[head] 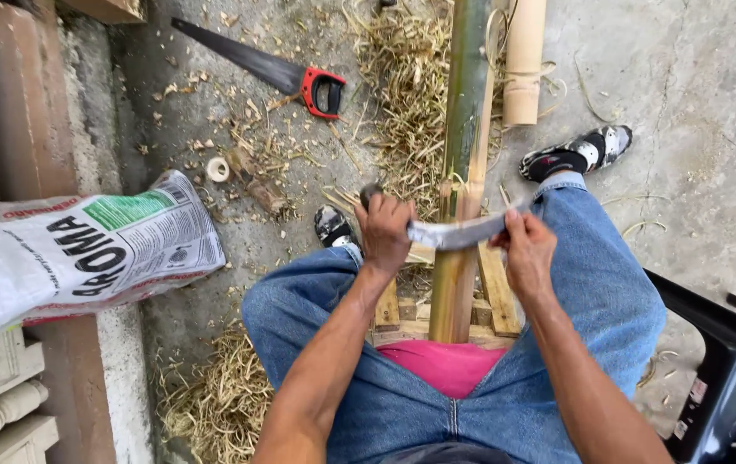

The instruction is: The recorder uses a sickle or specialized blade to shave the outer layer off a bamboo pole.

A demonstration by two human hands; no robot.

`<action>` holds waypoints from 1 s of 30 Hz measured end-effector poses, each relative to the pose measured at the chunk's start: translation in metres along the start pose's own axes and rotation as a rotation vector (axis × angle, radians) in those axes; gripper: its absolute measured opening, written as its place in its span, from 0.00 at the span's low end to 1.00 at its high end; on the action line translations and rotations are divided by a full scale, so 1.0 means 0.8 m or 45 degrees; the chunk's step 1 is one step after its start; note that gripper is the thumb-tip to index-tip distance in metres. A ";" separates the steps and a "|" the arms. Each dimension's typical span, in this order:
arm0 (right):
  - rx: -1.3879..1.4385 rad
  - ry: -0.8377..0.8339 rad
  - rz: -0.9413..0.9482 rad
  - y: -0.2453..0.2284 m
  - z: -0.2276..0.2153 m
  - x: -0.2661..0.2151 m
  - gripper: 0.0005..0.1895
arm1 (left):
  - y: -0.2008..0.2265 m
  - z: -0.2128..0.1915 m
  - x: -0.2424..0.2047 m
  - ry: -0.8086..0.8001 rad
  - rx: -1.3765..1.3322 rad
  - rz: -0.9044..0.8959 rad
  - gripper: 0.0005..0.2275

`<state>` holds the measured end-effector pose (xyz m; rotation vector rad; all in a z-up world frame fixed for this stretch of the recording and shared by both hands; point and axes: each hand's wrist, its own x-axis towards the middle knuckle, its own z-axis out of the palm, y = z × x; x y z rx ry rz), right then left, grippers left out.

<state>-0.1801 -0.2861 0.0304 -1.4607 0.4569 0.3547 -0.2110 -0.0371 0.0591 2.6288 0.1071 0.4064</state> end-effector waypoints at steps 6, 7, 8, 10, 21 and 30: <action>0.009 -0.084 -0.135 -0.072 0.043 0.164 0.15 | -0.056 0.084 0.143 0.175 0.077 0.100 0.08; 0.009 -0.091 -0.134 -0.083 0.046 0.187 0.15 | -0.049 0.083 0.166 0.178 0.082 0.096 0.08; 0.079 -0.113 -0.102 -0.095 0.049 0.210 0.15 | -0.043 0.081 0.190 0.145 0.095 0.039 0.09; 0.153 -0.127 -0.051 -0.093 0.049 0.223 0.14 | -0.040 0.076 0.196 0.091 0.111 -0.019 0.09; -0.258 -0.035 -0.036 -0.043 0.014 -0.034 0.17 | -0.015 0.049 -0.060 -0.062 -0.049 -0.172 0.14; -0.100 -0.106 -0.151 -0.095 0.051 0.152 0.15 | -0.048 0.084 0.128 0.156 0.025 -0.069 0.10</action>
